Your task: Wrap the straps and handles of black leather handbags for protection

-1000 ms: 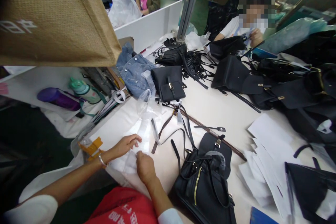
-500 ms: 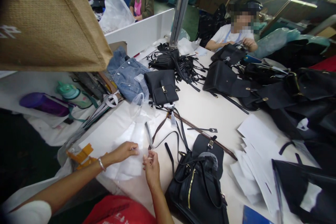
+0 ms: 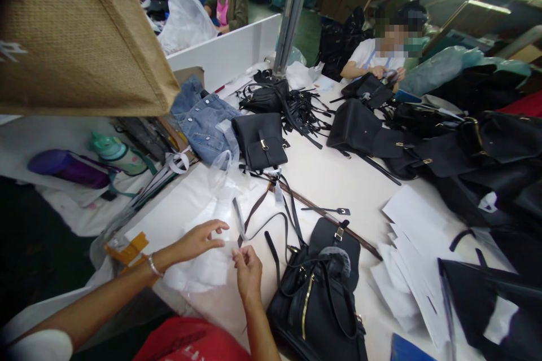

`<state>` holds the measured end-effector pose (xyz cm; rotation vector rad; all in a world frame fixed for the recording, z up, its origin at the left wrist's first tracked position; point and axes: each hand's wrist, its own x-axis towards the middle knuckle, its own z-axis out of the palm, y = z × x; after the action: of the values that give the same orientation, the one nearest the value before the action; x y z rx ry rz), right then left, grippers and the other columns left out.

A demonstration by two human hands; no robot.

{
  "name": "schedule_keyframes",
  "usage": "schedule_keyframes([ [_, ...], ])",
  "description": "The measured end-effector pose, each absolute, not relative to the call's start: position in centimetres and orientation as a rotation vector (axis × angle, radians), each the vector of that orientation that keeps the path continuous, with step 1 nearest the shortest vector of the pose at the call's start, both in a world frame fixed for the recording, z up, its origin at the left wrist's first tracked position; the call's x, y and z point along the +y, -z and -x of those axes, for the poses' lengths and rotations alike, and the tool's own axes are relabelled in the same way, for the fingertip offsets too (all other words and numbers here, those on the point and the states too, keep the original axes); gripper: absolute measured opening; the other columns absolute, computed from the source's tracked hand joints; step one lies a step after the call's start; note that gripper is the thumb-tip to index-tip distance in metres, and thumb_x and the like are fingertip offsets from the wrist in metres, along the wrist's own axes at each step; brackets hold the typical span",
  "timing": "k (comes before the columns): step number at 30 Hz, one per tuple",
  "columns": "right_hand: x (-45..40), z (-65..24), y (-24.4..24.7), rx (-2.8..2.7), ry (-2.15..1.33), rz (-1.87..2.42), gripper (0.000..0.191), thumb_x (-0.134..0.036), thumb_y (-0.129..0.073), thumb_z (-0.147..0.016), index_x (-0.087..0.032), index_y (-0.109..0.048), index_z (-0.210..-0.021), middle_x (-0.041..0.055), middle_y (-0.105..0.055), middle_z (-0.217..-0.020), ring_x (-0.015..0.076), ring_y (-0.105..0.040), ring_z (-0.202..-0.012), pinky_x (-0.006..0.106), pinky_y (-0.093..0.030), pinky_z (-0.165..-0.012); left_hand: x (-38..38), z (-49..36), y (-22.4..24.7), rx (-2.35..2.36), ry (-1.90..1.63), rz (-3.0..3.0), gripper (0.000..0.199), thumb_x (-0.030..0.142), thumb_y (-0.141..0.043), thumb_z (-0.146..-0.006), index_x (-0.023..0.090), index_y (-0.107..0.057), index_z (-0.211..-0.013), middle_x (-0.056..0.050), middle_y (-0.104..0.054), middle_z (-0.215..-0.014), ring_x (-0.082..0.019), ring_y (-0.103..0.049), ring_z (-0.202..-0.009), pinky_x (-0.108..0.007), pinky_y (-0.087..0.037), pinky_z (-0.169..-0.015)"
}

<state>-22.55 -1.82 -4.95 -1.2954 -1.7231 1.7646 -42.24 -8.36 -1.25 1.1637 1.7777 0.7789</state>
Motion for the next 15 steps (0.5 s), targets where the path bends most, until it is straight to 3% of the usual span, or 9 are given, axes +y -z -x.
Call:
schedule_keyframes([
  [4, -1.6, 22.7, 4.3, -1.695, -1.78, 1.296, 0.03, -0.046, -0.057, -0.083, -0.021, -0.05, -0.069, -0.0065, -0.045, -0.056, 0.0106, -0.042, -0.053, 0.021, -0.034, -0.05, -7.0, 41.7, 1.5, 1.704, -0.733, -1.173, 0.022, 0.036, -0.065, -0.073, 0.021, -0.069, -0.089, 0.001, -0.065, -0.078, -0.015, -0.053, -0.069, -0.022, -0.038, -0.064],
  [7, -1.3, 22.9, 4.1, -1.616, -1.839, 1.266, 0.026, -0.045, -0.057, -0.083, -0.021, -0.053, -0.075, -0.0053, -0.049, -0.061, 0.0112, -0.044, -0.055, 0.021, -0.037, -0.051, -6.5, 40.9, 2.3, 1.686, -0.696, -1.123, 0.016, 0.034, -0.062, -0.074, 0.019, -0.069, -0.073, 0.003, -0.06, -0.062, -0.012, -0.048, -0.058, -0.021, -0.031, -0.054],
  [10, -1.1, 23.2, 3.9, -1.61, -1.825, 1.28, 0.024, -0.044, -0.059, -0.081, -0.02, -0.055, -0.078, -0.0043, -0.052, -0.063, 0.0121, -0.047, -0.057, 0.021, -0.039, -0.052, -6.3, 40.4, 2.7, 1.712, -0.72, -1.122, 0.016, 0.034, -0.062, -0.074, 0.019, -0.068, -0.068, 0.004, -0.057, -0.058, -0.012, -0.045, -0.057, -0.02, -0.028, -0.052],
  [15, -0.6, 23.3, 3.6, -1.747, -1.598, 1.377, 0.03, -0.043, -0.056, -0.083, -0.021, -0.053, -0.064, -0.0052, -0.05, -0.054, 0.0122, -0.047, -0.053, 0.022, -0.036, -0.054, -6.2, 40.5, 1.9, 1.707, -0.735, -1.113, 0.016, 0.033, -0.06, -0.074, 0.02, -0.07, -0.073, 0.003, -0.064, -0.066, -0.011, -0.05, -0.057, -0.02, -0.032, -0.052],
])
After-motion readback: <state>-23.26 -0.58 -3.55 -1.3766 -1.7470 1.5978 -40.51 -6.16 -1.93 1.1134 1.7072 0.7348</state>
